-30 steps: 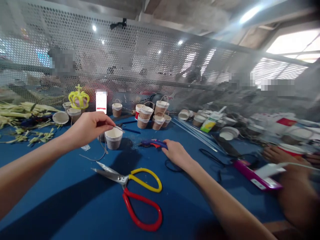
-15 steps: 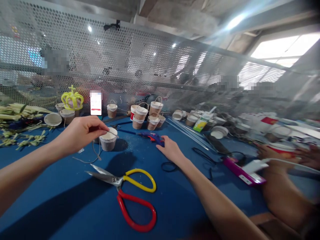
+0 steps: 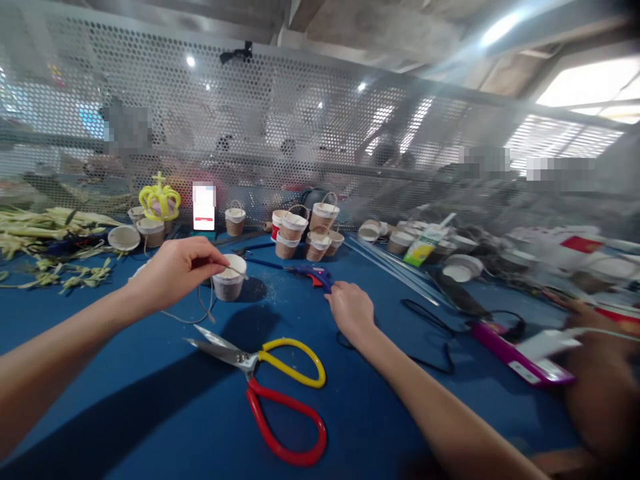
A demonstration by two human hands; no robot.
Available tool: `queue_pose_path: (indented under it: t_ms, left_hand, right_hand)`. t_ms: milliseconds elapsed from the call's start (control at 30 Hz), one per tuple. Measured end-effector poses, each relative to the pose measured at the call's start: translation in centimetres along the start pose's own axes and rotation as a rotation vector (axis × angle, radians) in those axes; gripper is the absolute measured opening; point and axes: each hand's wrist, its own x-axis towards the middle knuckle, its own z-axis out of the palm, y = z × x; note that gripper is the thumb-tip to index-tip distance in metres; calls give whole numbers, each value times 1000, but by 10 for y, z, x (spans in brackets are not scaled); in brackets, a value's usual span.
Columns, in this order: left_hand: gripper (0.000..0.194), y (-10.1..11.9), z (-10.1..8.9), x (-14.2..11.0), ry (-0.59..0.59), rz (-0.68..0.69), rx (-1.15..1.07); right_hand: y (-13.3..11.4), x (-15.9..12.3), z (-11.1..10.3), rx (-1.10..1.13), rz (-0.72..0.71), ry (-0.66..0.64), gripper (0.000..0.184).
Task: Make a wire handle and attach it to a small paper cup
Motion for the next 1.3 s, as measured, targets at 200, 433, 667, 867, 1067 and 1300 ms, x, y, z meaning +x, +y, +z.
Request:
queue_pose_path:
  t_ms: [200,433,667,867,1067,1300]
  left_hand:
    - [16,-2,-5,-3,-23,2,126]
    - [13,-1,-3,5,-79,17,165]
    - [11,6,6,23,-157,109,325]
    - [15,2,-5,42,-62,64,325]
    - [23,-23,-12,46,-153,-104,116]
    - [16,-44,7,48,-73,-159,87]
  right_hand:
    - [-9,-3,-4,-28,18,13,23]
    - [-46,-1,-81,235,-290,61,25]
    - [-109,24,-117,660,-669,-144,11]
    - [-113,46,-99,821,-633,-65,11]
    - [-114,62,-65,1036,-473,143,12]
    - [-124,69,-34,1073,-389,219,13]
